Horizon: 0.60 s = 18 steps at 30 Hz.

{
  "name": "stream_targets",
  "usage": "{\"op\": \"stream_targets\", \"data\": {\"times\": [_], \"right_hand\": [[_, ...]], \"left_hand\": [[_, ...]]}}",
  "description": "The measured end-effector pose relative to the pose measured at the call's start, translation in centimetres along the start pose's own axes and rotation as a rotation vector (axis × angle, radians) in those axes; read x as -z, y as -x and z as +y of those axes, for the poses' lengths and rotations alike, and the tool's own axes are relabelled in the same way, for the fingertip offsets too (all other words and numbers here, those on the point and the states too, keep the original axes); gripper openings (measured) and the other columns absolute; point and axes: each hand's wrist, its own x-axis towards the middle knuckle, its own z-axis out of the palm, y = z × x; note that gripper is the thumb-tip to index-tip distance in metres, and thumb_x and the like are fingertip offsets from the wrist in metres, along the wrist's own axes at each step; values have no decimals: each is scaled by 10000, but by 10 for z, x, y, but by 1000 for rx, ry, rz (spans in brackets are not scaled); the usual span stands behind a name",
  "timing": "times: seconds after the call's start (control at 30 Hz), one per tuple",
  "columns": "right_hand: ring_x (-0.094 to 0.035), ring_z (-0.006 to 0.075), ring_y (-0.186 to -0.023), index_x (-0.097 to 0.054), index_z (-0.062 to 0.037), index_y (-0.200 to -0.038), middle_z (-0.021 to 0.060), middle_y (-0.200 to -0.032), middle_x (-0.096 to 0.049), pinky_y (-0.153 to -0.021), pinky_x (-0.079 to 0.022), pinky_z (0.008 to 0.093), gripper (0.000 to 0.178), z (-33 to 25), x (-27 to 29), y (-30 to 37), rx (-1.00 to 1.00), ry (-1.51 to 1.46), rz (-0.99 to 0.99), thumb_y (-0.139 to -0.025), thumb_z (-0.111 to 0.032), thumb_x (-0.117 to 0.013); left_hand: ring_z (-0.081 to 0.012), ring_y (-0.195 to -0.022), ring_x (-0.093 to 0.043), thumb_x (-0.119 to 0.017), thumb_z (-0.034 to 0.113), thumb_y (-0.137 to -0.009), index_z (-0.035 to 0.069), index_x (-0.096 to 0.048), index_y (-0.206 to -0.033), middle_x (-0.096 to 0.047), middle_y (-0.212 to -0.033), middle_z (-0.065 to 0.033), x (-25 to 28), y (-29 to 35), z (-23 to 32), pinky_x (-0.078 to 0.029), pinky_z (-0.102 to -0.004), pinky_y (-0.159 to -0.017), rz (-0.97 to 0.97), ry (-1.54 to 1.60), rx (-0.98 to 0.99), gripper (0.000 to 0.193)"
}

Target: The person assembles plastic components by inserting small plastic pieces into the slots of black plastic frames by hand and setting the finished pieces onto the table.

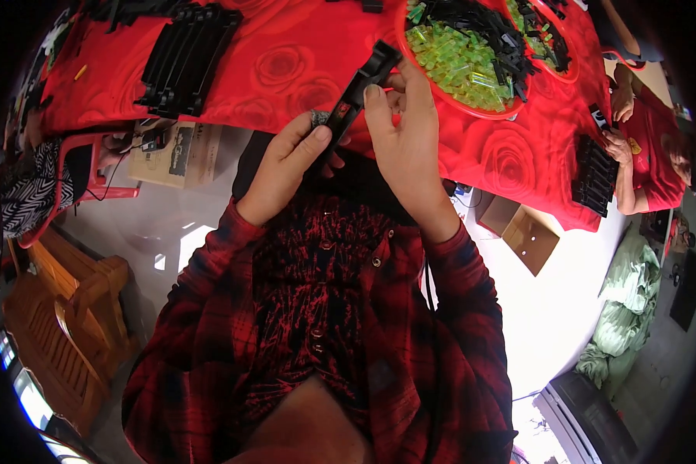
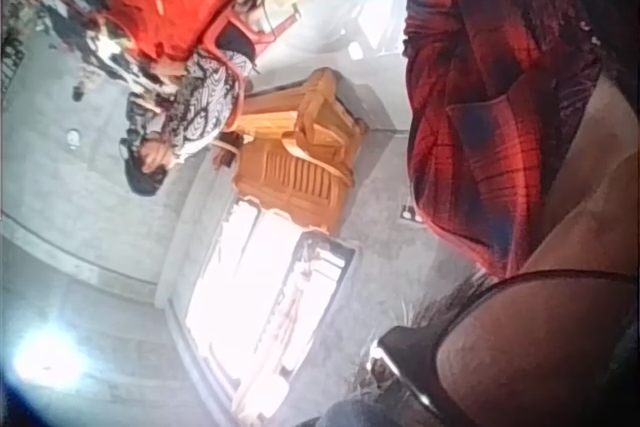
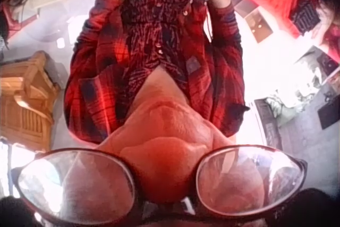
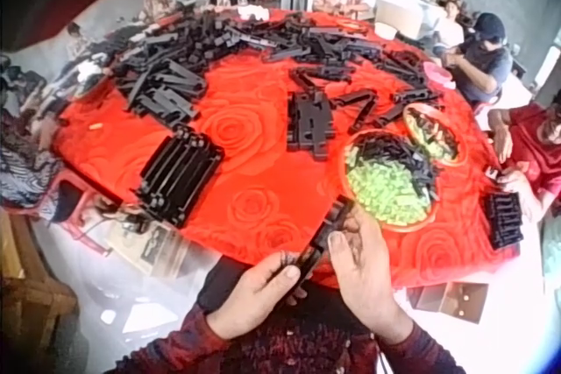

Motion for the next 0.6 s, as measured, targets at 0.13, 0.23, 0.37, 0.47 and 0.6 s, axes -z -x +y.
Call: {"op": "stream_targets", "data": {"times": [0.13, 0.23, 0.37, 0.47, 0.6], "right_hand": [[-604, 154, -878, -431, 92, -1407, 144, -1075, -631, -771, -520, 293, 521, 2, -2, 6, 112, 71, 1, -958, -64, -643], [-609, 169, -900, -414, 88, -1424, 152, -1110, -610, -775, -526, 306, 554, -4, -9, 13, 158, 83, -18, -938, -31, -653], [-620, 188, -909, -398, 78, -1446, 150, -1135, -577, -775, -536, 308, 591, -8, -9, 16, 296, 214, -22, -922, -3, -660], [-618, 177, -893, -405, 73, -1444, 141, -1118, -585, -757, -535, 301, 589, -3, -9, 15, 274, 167, -16, -918, 4, -661], [-600, 138, -847, -425, 68, -1426, 111, -1067, -614, -720, -520, 272, 567, -2, -10, 14, 174, 4, -8, -911, 21, -656]], "left_hand": [[-139, -802, -654, -545, 190, -1039, -3, -595, -1181, -673, -961, -68, 1, 0, 1, -510, -303, -662, 14, -232, -93, 245], [-338, -740, -643, -601, 143, -973, -10, -572, -974, -620, -810, -178, -4, -2, 7, -501, -394, -645, 176, -681, -386, 156], [-464, -798, -612, -612, 84, -941, -14, -556, -936, -613, -845, -233, -10, -2, 7, -490, -486, -663, 284, -782, -498, 113], [-441, -780, -619, -612, 78, -945, -15, -560, -944, -623, -834, -221, -10, 0, 7, -484, -479, -654, 265, -724, -429, 106], [-240, -663, -597, -607, 85, -961, -20, -595, -990, -578, -753, -162, -9, 0, 6, -465, -363, -618, 198, -429, -273, 109]]}}
